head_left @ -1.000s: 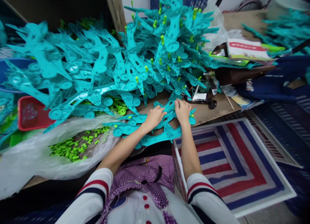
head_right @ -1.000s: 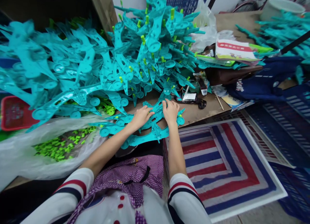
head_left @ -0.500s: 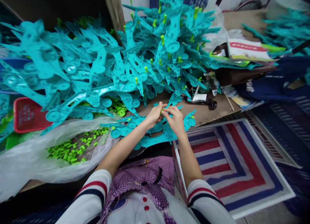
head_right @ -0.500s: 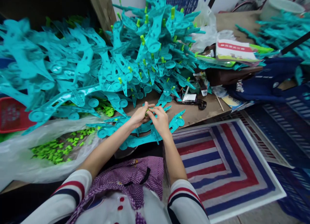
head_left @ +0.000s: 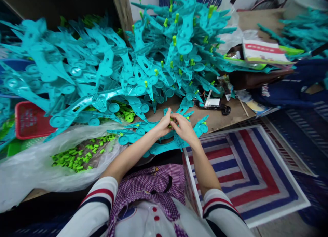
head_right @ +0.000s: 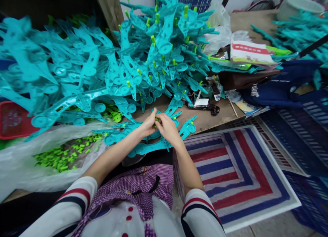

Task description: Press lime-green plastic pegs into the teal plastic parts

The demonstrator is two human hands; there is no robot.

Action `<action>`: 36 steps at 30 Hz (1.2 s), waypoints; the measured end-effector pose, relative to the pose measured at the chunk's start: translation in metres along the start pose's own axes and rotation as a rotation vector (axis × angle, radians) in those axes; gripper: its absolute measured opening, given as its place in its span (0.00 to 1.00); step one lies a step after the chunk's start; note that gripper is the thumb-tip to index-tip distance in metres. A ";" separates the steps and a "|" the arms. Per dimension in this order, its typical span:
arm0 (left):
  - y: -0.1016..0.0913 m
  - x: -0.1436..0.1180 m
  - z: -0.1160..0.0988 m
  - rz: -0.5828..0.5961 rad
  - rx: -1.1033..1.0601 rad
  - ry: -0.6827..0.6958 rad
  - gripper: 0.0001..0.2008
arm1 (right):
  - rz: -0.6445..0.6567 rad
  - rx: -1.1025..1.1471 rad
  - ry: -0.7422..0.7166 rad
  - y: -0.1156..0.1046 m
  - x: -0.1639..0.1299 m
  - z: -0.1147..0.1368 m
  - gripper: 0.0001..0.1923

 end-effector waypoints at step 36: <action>0.011 0.034 -0.029 -0.293 1.741 0.554 0.13 | -0.378 -0.357 0.135 -0.103 0.057 -0.124 0.17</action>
Point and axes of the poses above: each hand's wrist, its own x-axis towards the middle knuckle, its own y-axis out of the palm, z = x × y, the point moved 7 cm from there along x, towards the middle knuckle, and after that the axes turned 13 degrees about x, right-handed, at the moved point
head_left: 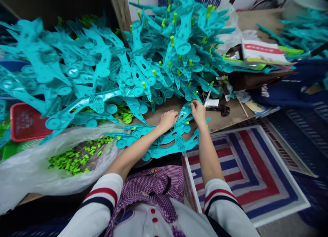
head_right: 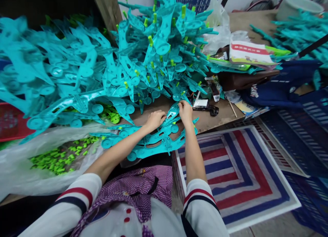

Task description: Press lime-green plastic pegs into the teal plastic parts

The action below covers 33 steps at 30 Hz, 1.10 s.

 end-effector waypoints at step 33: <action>-0.003 -0.007 -0.001 -0.032 -0.023 -0.028 0.13 | 0.134 -0.031 -0.066 0.005 0.003 0.002 0.19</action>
Point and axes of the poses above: each hand's wrist, its own x-axis towards the middle knuckle, its own y-axis out of the palm, z = x × y, the point moved 7 cm from there along x, towards the middle knuckle, and after that the axes turned 13 degrees about x, right-handed, at the moved point
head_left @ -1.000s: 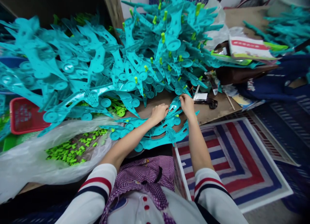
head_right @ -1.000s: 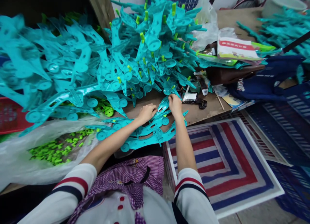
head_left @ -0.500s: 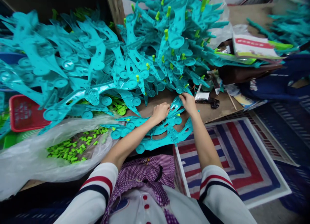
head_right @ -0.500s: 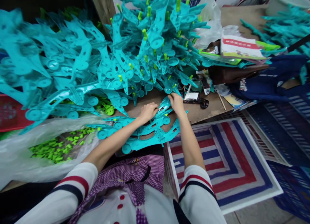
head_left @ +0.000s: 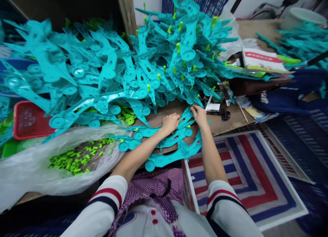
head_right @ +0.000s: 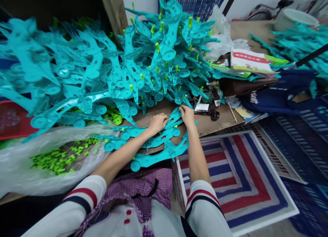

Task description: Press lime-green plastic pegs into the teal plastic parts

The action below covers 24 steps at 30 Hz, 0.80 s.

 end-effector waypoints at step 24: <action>0.017 -0.130 0.011 0.274 0.098 0.137 0.23 | 0.014 -0.119 0.156 -0.016 0.000 0.042 0.14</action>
Point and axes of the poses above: each hand's wrist, its own x-axis towards the middle knuckle, its own y-axis out of the palm, z = x × y, the point moved 7 cm from there along x, towards the middle knuckle, and after that the axes turned 13 degrees about x, right-handed, at the moved point
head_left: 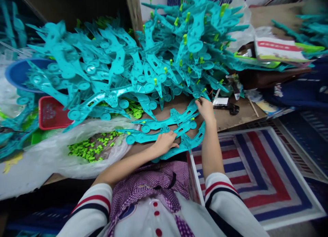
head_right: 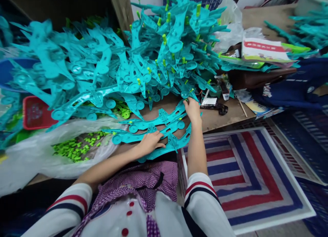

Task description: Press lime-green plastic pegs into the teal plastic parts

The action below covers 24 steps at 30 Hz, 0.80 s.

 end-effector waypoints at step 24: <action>-0.049 -0.043 0.053 -0.149 0.081 -0.061 0.14 | -0.215 1.399 0.617 0.087 -0.284 0.035 0.23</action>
Point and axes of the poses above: each hand's wrist, its own x-axis towards the middle knuckle, its own y-axis out of the palm, z = x × y, the point moved 7 cm from there along x, towards the middle knuckle, and after that the axes turned 13 degrees about x, right-handed, at the moved point
